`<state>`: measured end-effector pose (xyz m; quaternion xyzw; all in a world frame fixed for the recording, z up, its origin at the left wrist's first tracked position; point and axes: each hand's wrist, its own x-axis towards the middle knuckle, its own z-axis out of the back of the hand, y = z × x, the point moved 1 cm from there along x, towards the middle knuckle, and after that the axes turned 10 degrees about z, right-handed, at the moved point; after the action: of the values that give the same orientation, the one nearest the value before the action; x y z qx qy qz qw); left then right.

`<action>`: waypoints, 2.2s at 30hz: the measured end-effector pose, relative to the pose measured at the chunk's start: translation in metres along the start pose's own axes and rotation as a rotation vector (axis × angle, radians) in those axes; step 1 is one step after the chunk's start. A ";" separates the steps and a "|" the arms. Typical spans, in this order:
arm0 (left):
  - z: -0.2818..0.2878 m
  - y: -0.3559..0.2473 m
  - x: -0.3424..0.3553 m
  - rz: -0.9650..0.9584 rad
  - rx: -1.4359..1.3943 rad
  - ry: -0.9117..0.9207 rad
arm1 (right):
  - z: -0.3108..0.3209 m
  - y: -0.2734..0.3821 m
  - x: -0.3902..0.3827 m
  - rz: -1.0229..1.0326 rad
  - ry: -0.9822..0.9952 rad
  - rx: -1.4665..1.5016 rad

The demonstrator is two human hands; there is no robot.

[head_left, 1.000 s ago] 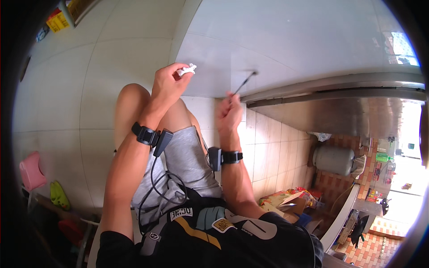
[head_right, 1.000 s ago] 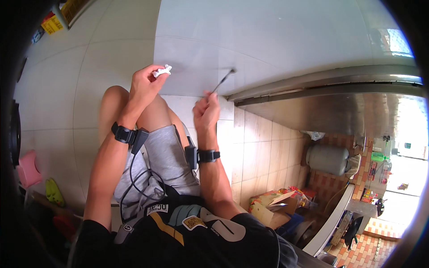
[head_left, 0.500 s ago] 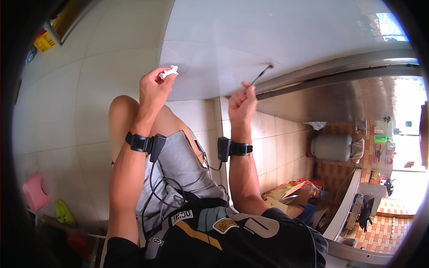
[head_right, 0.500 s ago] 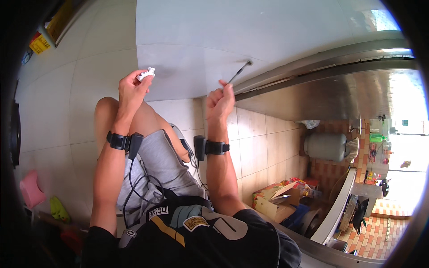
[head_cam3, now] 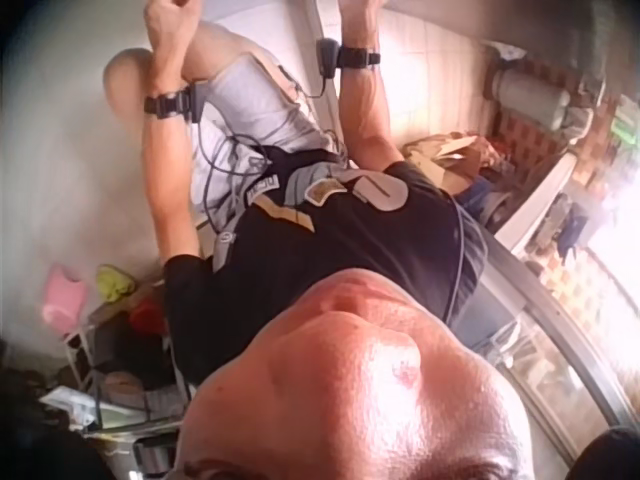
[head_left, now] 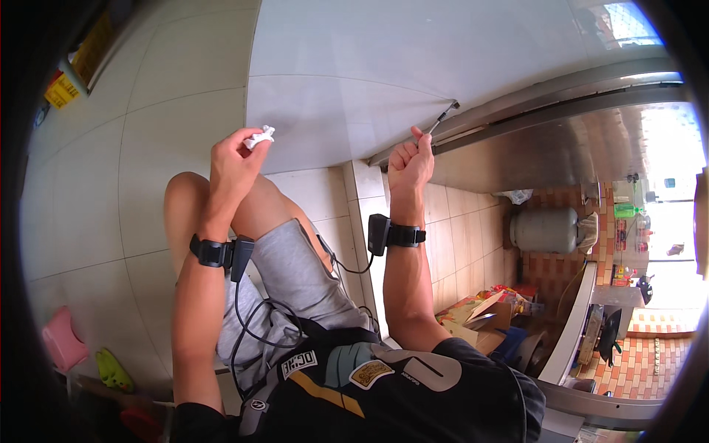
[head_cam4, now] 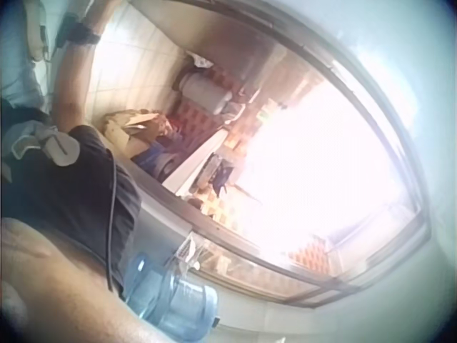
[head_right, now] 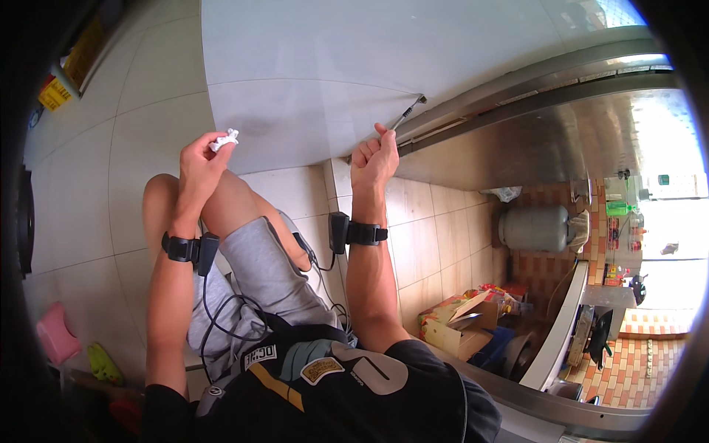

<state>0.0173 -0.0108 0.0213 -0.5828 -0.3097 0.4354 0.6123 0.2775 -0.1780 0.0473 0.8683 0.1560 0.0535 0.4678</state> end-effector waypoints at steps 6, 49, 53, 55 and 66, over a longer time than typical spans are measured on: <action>-0.005 -0.008 0.000 0.100 -0.172 -0.048 | 0.036 -0.045 -0.042 -0.340 0.030 -0.127; -0.004 0.006 0.006 0.046 0.081 -0.083 | -0.015 -0.053 -0.101 -0.463 0.198 -0.188; 0.005 0.004 -0.001 -0.086 0.169 -0.054 | -0.041 -0.016 -0.082 -0.165 0.290 -0.101; 0.008 -0.001 0.000 0.074 0.027 -0.092 | -0.062 -0.009 -0.080 -0.085 0.348 -0.121; -0.004 0.001 0.001 0.083 -0.036 -0.075 | -0.004 -0.092 -0.102 -0.125 0.110 -0.359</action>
<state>0.0211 -0.0114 0.0197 -0.5894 -0.3156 0.4763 0.5711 0.1596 -0.1608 -0.0215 0.7553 0.2227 0.0990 0.6084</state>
